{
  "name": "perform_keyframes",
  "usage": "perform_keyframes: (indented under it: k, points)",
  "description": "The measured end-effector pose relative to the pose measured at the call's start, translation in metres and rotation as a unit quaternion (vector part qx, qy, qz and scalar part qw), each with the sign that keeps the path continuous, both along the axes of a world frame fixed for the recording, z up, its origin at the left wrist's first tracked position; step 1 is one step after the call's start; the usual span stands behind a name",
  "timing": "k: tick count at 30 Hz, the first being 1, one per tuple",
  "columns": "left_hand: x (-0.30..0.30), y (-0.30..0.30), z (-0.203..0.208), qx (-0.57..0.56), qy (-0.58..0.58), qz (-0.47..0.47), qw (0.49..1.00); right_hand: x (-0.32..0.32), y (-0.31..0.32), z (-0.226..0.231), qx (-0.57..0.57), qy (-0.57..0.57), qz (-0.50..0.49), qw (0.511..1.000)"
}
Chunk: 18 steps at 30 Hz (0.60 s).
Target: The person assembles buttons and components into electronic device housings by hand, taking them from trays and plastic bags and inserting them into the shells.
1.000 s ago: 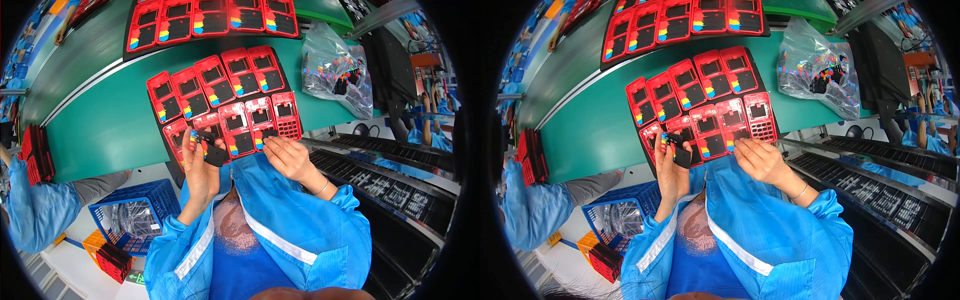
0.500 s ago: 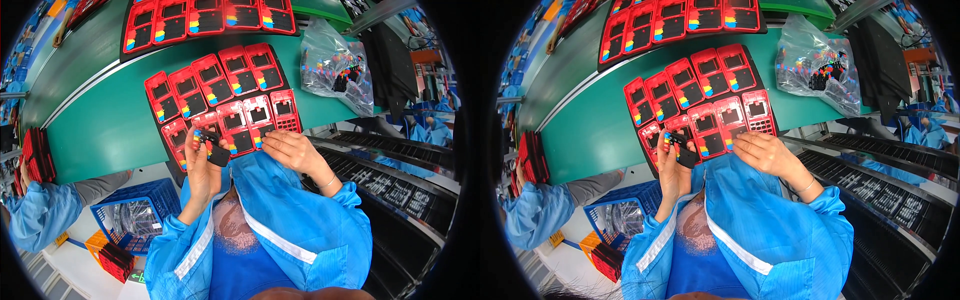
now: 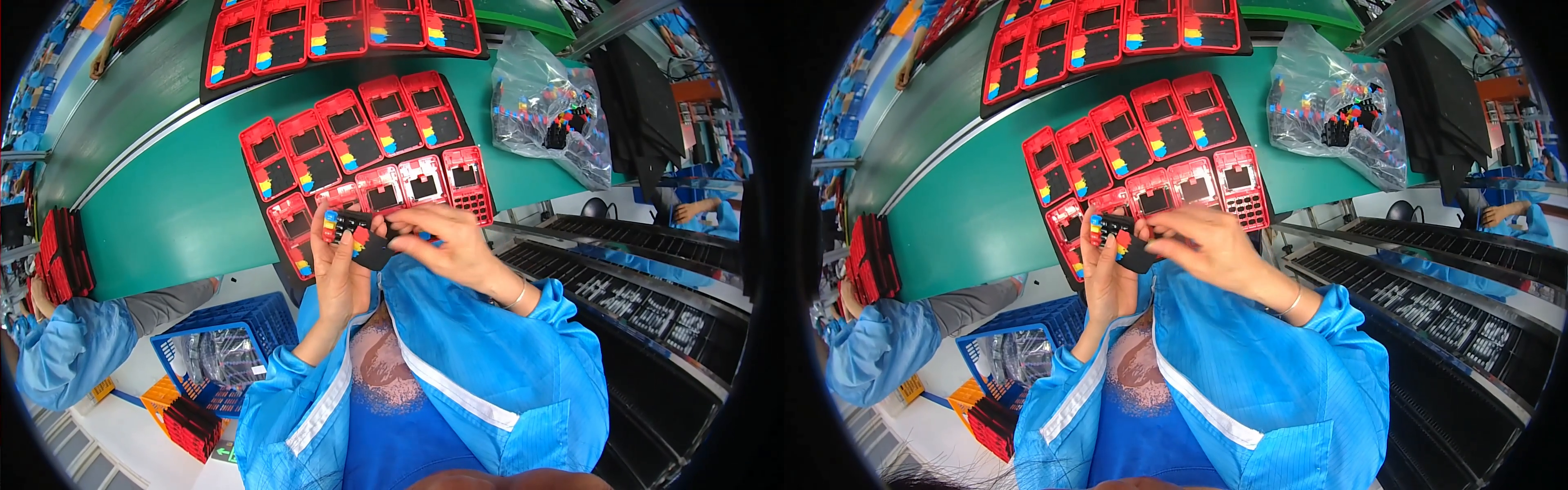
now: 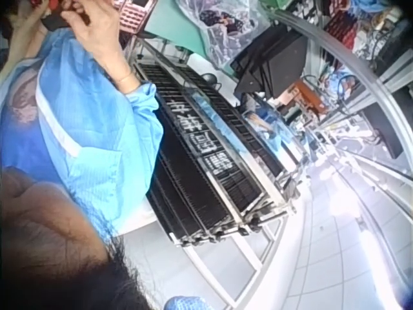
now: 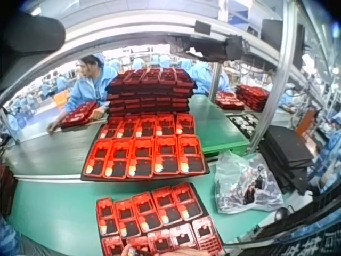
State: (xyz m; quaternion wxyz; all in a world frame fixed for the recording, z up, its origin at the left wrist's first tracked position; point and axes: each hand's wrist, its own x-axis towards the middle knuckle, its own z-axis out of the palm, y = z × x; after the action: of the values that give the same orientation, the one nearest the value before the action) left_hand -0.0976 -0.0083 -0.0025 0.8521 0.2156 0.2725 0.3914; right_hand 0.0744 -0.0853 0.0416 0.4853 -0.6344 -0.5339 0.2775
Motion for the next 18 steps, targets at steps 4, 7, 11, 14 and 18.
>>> perform_keyframes:
  k: [4, 7, 11, 14, 18]
  points:
    - [0.002, 0.001, 0.001, 0.025, -0.021, 0.002, 0.999, -0.012, 0.006, -0.008, -0.019, 0.088, -0.002, 0.996]
    - [-0.006, 0.001, -0.006, 0.075, -0.008, 0.021, 0.997, 0.026, -0.008, 0.001, 0.017, 0.002, -0.026, 1.0]
    - [-0.011, 0.011, -0.002, 0.425, 0.123, -0.15, 0.884, 0.087, -0.043, 0.015, -0.053, -0.103, -0.102, 0.988]
    - [0.011, 0.01, -0.004, 0.707, 0.169, -0.154, 0.669, 0.098, -0.052, 0.006, -0.08, -0.115, -0.072, 0.987]
    - [0.036, 0.001, 0.0, 0.801, 0.263, -0.165, 0.513, 0.096, -0.046, -0.021, -0.051, -0.308, -0.048, 0.949]
